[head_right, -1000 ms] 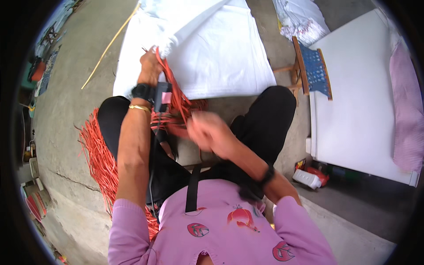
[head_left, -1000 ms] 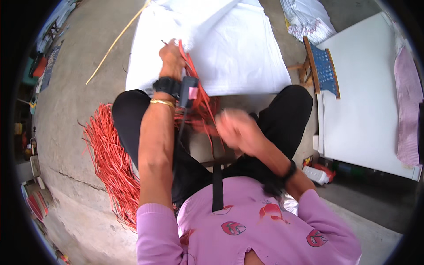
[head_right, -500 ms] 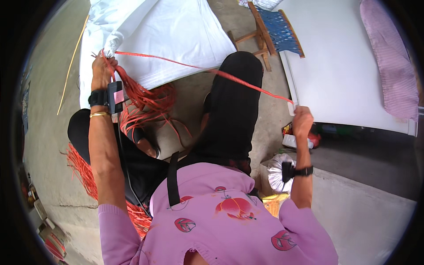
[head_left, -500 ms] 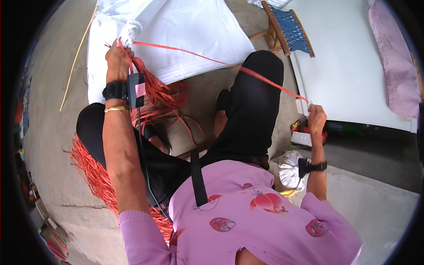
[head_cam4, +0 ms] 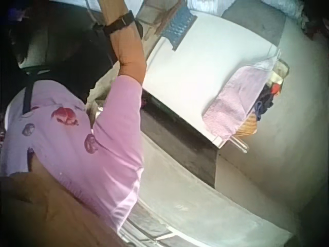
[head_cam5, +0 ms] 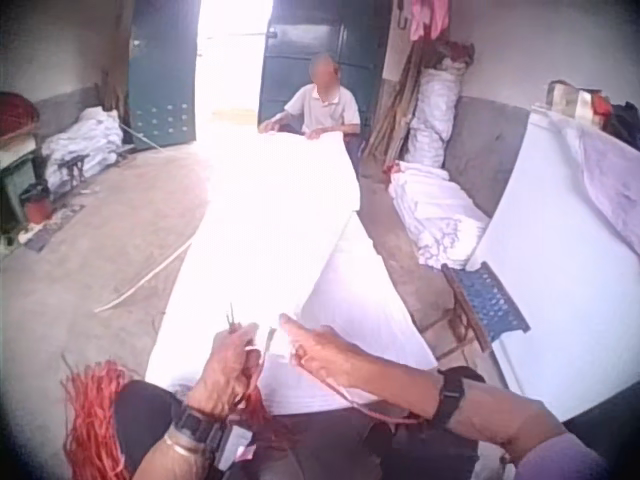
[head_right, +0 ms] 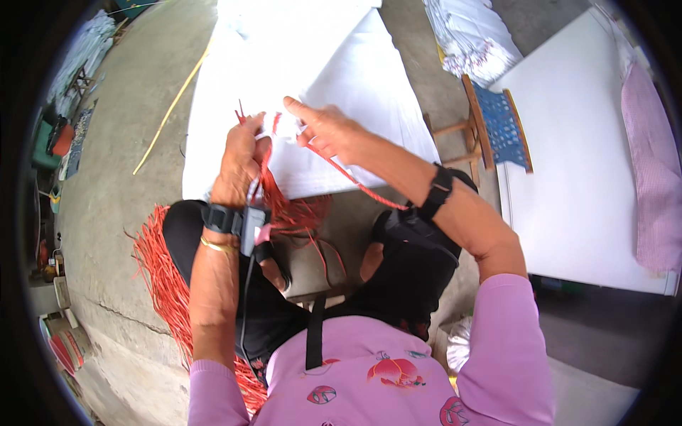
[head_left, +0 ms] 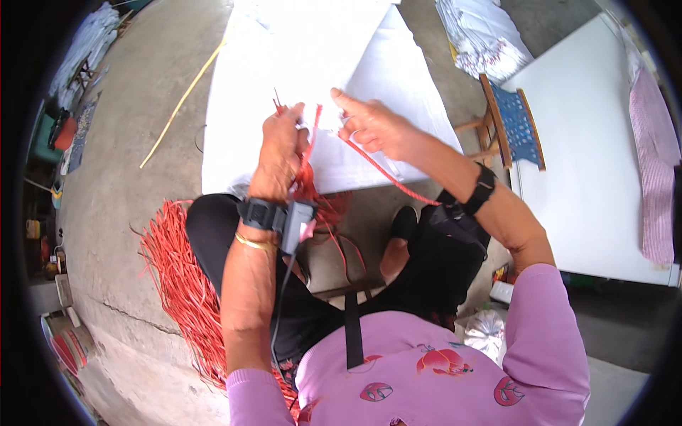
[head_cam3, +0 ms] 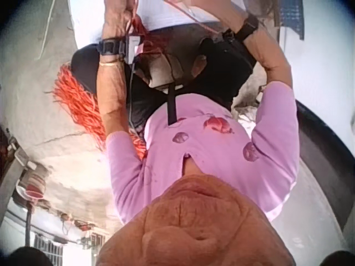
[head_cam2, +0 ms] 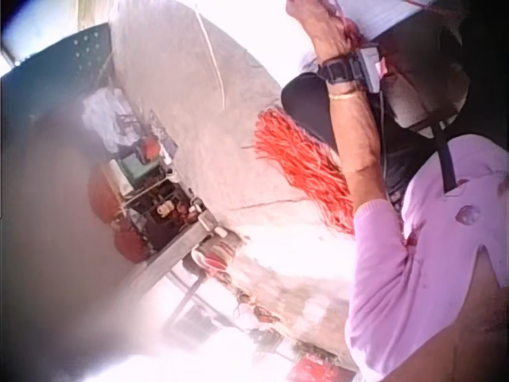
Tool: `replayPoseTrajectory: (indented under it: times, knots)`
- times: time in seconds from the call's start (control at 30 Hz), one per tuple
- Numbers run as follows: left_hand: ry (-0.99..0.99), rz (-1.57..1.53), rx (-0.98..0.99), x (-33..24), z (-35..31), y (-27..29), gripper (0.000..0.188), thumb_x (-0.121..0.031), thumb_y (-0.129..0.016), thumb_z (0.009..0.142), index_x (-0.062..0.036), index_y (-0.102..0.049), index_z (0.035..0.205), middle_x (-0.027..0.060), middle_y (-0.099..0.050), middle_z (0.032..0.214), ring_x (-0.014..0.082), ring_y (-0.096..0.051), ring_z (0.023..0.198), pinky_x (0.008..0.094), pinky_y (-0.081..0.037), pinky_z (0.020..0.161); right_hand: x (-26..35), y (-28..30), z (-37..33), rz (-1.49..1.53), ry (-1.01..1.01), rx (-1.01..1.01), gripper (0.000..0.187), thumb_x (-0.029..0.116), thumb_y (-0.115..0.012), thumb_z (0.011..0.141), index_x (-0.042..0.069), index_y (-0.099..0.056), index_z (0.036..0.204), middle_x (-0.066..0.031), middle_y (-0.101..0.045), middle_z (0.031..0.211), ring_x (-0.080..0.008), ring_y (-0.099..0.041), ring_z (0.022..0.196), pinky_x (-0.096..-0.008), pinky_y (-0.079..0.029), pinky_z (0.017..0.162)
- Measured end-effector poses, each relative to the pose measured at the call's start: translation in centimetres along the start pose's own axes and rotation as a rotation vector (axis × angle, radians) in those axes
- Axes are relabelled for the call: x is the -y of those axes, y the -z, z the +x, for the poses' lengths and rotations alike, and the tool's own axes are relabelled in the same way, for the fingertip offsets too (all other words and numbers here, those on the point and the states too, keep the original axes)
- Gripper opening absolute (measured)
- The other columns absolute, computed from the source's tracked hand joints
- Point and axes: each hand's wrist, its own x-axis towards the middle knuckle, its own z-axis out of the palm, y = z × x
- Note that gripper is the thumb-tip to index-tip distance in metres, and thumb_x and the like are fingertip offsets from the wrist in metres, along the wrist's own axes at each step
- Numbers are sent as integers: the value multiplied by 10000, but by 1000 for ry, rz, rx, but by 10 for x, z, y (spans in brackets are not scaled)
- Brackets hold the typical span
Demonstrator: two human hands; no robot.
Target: The recorder uses a small hook tool to tie bundles of red plastic strips and secure them to a large white storage bag.
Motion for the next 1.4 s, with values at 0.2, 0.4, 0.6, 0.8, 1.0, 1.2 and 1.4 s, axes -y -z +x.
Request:
replayPoseTrajectory:
  times: [0.2, 0.4, 0.6, 0.8, 1.0, 1.2, 1.4]
  knots:
    - [-140, 269, -66, -10, -30, 0, 196, -231, -565, 844, -37, -545, 858, 12, -532, 738, 64, -402, 517, 204, -339, 447, 39, 19, 35, -193, 8, 176, 278, 291, -619, 800, 50, -541, 684, 17, -399, 465, -48, -299, 356, -233, -208, 325]
    - [-597, 320, -254, -38, -32, 0, 234, -213, -586, 841, 6, -548, 914, 39, -559, 834, 111, -500, 797, 239, -398, 741, 189, 69, 72, -710, 1139, -239, 223, 213, -521, 871, -1, -568, 910, 27, -454, 622, -47, -334, 469, -207, -250, 383]
    - [-311, 165, -136, -50, -37, -6, 181, -193, -567, 842, -12, -563, 833, 15, -561, 727, 71, -454, 690, 220, -365, 654, 93, 4, 62, -60, 529, -206, 276, 229, -472, 902, -12, -586, 976, -12, -555, 777, -19, -269, 447, -179, -209, 385]
    - [-157, -23, -18, -41, -30, -8, 194, -226, -556, 860, -36, -573, 893, 13, -576, 707, 20, -270, 408, 187, -205, 383, 25, -7, 13, -180, 345, -54, 258, 241, -503, 892, 10, -610, 929, 8, -548, 742, -12, -264, 458, -169, -195, 393]
    - [33, -209, 153, -21, -5, -8, 198, -188, -518, 874, 5, -554, 899, 68, -567, 738, 70, -295, 420, 224, -226, 391, -30, -16, -17, -227, 412, 32, 211, 237, -588, 829, 37, -627, 885, 24, -537, 701, -10, -306, 498, -179, -226, 435]
    - [55, -230, 142, -7, 0, -13, 214, -215, -510, 894, -6, -543, 917, 69, -567, 755, 76, -284, 415, 235, -215, 389, -48, -8, -22, -167, 377, 105, 237, 249, -621, 796, 15, -618, 761, -4, -544, 671, -70, -461, 636, -226, -345, 567]
    - [45, -209, 164, 0, 9, -13, 203, -212, -509, 896, -19, -566, 871, 49, -579, 714, 80, -236, 401, 239, -210, 386, -60, -6, -26, -138, 277, 208, 225, 278, -604, 833, 57, -614, 795, 32, -474, 632, -16, -332, 497, -185, -226, 416]
